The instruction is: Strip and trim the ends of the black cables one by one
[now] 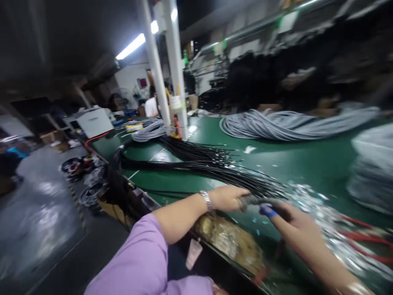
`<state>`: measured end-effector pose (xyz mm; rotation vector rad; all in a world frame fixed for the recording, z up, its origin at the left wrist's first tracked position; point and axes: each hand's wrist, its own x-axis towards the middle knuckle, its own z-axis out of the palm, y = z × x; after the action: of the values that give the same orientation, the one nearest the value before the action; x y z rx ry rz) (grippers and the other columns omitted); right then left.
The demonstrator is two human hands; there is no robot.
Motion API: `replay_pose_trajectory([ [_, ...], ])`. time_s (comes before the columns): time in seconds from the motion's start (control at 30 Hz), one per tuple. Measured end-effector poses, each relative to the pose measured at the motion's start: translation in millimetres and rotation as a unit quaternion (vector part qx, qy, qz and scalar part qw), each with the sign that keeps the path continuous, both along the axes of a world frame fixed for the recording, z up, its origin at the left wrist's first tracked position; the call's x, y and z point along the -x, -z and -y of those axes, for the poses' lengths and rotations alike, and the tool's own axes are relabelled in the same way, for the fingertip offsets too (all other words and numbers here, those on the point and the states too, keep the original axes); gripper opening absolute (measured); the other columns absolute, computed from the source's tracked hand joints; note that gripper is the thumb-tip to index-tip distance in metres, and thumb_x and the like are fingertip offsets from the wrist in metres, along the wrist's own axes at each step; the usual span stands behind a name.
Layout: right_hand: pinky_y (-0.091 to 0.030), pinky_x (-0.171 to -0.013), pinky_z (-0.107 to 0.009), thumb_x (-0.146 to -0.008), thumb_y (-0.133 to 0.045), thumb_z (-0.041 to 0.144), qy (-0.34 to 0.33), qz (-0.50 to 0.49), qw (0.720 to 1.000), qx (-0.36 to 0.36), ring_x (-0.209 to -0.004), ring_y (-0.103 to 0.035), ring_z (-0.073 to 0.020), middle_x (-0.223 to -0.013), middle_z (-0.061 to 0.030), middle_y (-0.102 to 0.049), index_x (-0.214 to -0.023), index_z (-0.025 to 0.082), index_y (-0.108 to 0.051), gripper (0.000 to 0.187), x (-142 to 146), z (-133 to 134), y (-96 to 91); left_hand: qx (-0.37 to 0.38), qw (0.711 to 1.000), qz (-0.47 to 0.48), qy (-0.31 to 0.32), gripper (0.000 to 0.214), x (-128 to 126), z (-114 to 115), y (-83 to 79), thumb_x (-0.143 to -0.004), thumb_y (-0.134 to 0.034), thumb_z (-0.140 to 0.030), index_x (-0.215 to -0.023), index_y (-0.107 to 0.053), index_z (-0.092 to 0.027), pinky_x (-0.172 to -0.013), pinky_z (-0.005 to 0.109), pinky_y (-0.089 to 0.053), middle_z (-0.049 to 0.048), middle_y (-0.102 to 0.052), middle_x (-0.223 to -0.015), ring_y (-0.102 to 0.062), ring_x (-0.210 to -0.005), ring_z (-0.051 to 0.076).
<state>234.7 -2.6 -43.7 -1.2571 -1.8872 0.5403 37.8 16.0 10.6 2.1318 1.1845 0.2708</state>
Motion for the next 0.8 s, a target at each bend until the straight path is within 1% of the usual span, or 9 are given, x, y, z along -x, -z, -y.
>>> replay_pose_trajectory([
  [0.07, -0.052, -0.062, -0.036, -0.075, -0.056, 0.048, -0.062, -0.078, 0.993, 0.067, -0.068, -0.064, -0.0259, -0.068, -0.0053, -0.070, -0.073, 0.023, -0.069, 0.029, 17, -3, -19.1, 0.053, 0.992, 0.105, -0.040, 0.030, 4, 1, 2.8, -0.094, -0.039, -0.037, -0.089, -0.059, -0.015, -0.052, 0.019, -0.041, 0.0007, -0.065, -0.074, -0.054, -0.050, 0.007],
  [0.13, -0.049, -0.063, -0.035, -0.071, -0.061, 0.051, -0.081, -0.150, 0.979, 0.112, -0.067, -0.061, -0.0234, -0.065, -0.0048, -0.067, -0.068, 0.022, -0.066, 0.030, 27, -4, -26.7, 0.073, 0.984, 0.148, -0.059, 0.034, 7, 2, 2.4, -0.091, -0.044, -0.046, -0.081, -0.057, -0.015, -0.045, 0.019, -0.036, -0.0017, -0.060, -0.064, -0.046, -0.041, 0.006],
  [0.2, -0.044, -0.055, -0.030, -0.068, -0.065, 0.053, -0.071, -0.218, 0.962, 0.151, -0.058, -0.054, -0.0179, -0.057, -0.0017, -0.060, -0.065, 0.021, -0.062, 0.032, 32, -2, -25.9, 0.074, 0.982, 0.155, -0.075, 0.038, 9, 1, 1.1, -0.083, -0.053, -0.052, -0.074, -0.054, -0.016, -0.039, 0.019, -0.030, -0.0042, -0.053, -0.056, -0.039, -0.037, 0.005],
  [0.3, -0.027, -0.041, -0.024, -0.067, -0.066, 0.055, -0.047, -0.315, 0.921, 0.225, -0.043, -0.035, -0.0097, -0.048, 0.0041, -0.046, -0.063, 0.020, -0.057, 0.036, 32, -1, -21.0, 0.087, 0.979, 0.163, -0.089, 0.034, 9, 0, 0.9, -0.077, -0.061, -0.049, -0.073, -0.053, -0.016, -0.037, 0.019, -0.027, -0.0061, -0.049, -0.052, -0.037, -0.036, 0.005],
  [0.43, -0.018, -0.038, -0.022, -0.064, -0.068, 0.051, 0.002, -0.415, 0.873, 0.258, -0.040, -0.026, -0.0055, -0.058, 0.0039, -0.052, -0.073, 0.020, -0.056, 0.034, 26, -6, -19.7, 0.116, 0.968, 0.187, -0.119, 0.033, 8, -2, 3.7, -0.077, -0.059, -0.048, -0.068, -0.049, -0.017, -0.036, 0.018, -0.025, -0.0062, -0.050, -0.050, -0.036, -0.033, 0.004],
  [0.5, -0.019, -0.039, -0.022, -0.066, -0.066, 0.048, 0.005, -0.385, 0.885, 0.261, -0.040, -0.027, -0.0057, -0.060, 0.0038, -0.053, -0.076, 0.020, -0.057, 0.032, 24, -7, -19.3, 0.139, 0.960, 0.207, -0.131, 0.035, 7, -3, 4.8, -0.076, -0.060, -0.050, -0.070, -0.049, -0.017, -0.035, 0.018, -0.024, -0.0058, -0.052, -0.050, -0.036, -0.032, 0.004],
  [0.63, -0.035, -0.047, -0.025, -0.072, -0.060, 0.042, -0.028, -0.246, 0.946, 0.208, -0.050, -0.043, -0.0107, -0.064, 0.0011, -0.059, -0.075, 0.020, -0.060, 0.022, 28, -5, -15.8, 0.171, 0.949, 0.231, -0.134, 0.040, 6, -5, 5.7, -0.071, -0.064, -0.055, -0.075, -0.050, -0.017, -0.034, 0.018, -0.023, -0.0051, -0.055, -0.049, -0.038, -0.031, 0.005],
  [0.7, -0.043, -0.057, -0.028, -0.074, -0.059, 0.040, -0.050, -0.213, 0.958, 0.186, -0.060, -0.053, -0.0146, -0.070, -0.0011, -0.064, -0.078, 0.020, -0.062, 0.021, 30, -4, -13.6, 0.174, 0.948, 0.230, -0.134, 0.041, 6, -6, 6.2, -0.070, -0.065, -0.054, -0.073, -0.049, -0.017, -0.034, 0.018, -0.023, -0.0048, -0.055, -0.049, -0.038, -0.031, 0.005],
  [0.8, -0.047, -0.066, -0.031, -0.075, -0.059, 0.040, -0.053, -0.200, 0.967, 0.149, -0.071, -0.059, -0.0182, -0.082, -0.0042, -0.068, -0.090, 0.021, -0.063, 0.025, 30, -4, -11.9, 0.155, 0.955, 0.213, -0.137, 0.037, 6, -6, 8.2, -0.072, -0.064, -0.051, -0.070, -0.048, -0.017, -0.035, 0.018, -0.024, -0.0050, -0.055, -0.050, -0.037, -0.032, 0.004],
])
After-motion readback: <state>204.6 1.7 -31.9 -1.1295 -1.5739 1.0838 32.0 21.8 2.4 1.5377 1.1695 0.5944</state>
